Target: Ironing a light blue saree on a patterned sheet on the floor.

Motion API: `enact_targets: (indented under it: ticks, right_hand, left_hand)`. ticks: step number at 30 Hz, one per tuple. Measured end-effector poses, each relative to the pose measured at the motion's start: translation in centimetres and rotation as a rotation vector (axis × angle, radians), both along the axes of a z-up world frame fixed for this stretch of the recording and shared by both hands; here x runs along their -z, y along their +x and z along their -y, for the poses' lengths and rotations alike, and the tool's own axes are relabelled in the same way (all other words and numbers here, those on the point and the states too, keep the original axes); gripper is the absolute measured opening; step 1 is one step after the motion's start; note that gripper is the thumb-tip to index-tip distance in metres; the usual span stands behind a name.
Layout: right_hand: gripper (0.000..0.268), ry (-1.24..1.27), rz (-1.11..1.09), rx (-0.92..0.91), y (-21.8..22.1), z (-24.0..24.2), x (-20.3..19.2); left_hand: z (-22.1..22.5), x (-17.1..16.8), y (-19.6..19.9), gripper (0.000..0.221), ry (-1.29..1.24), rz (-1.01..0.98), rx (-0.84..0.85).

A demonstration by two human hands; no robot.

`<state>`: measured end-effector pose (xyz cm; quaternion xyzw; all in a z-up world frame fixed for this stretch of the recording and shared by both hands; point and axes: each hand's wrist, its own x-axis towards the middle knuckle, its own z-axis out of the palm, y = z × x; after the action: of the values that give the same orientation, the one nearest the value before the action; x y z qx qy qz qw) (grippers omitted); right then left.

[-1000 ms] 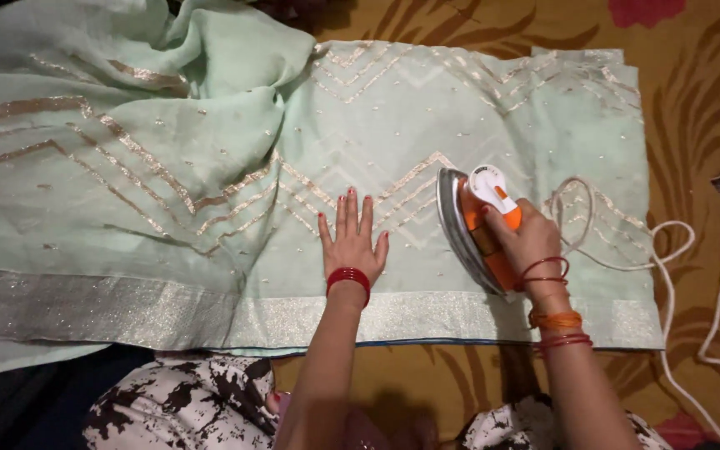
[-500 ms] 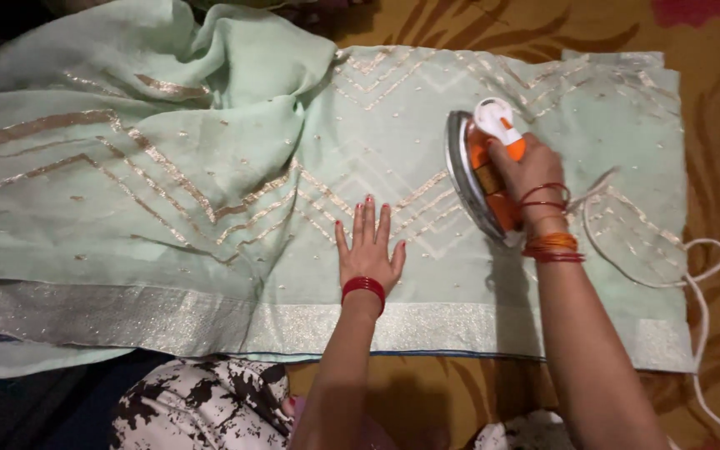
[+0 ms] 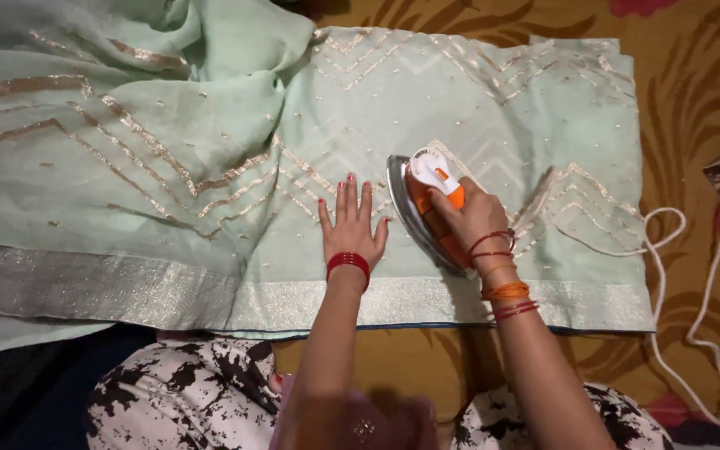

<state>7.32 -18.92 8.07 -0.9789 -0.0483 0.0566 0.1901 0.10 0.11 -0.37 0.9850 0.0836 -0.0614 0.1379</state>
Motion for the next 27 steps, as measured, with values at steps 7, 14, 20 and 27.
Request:
enact_targets:
  ticks: [7, 14, 20, 27]
  right_hand:
    - [0.055, 0.022, 0.042, -0.036, 6.2, -2.0, 1.1]
    - [0.058, 0.080, 0.073, -0.010, 9.1, -4.3, 0.8]
    - [0.058, 0.069, 0.075, -0.095, 5.1, -3.1, 0.5]
    - [0.053, 0.064, -0.116, -0.237, -0.7, -2.0, -1.5]
  left_hand:
    - [-0.2, -0.3, 0.1, 0.075, 0.004, -0.011, -0.005]
    - [-0.3, 0.2, -0.2, 0.074, -0.014, 0.041, 0.003]
    - [-0.7, -0.4, -0.9, 0.078, 0.001, -0.033, 0.046]
    - [-6.2, -0.2, -4.6, 0.075, 0.029, -0.032, -0.134]
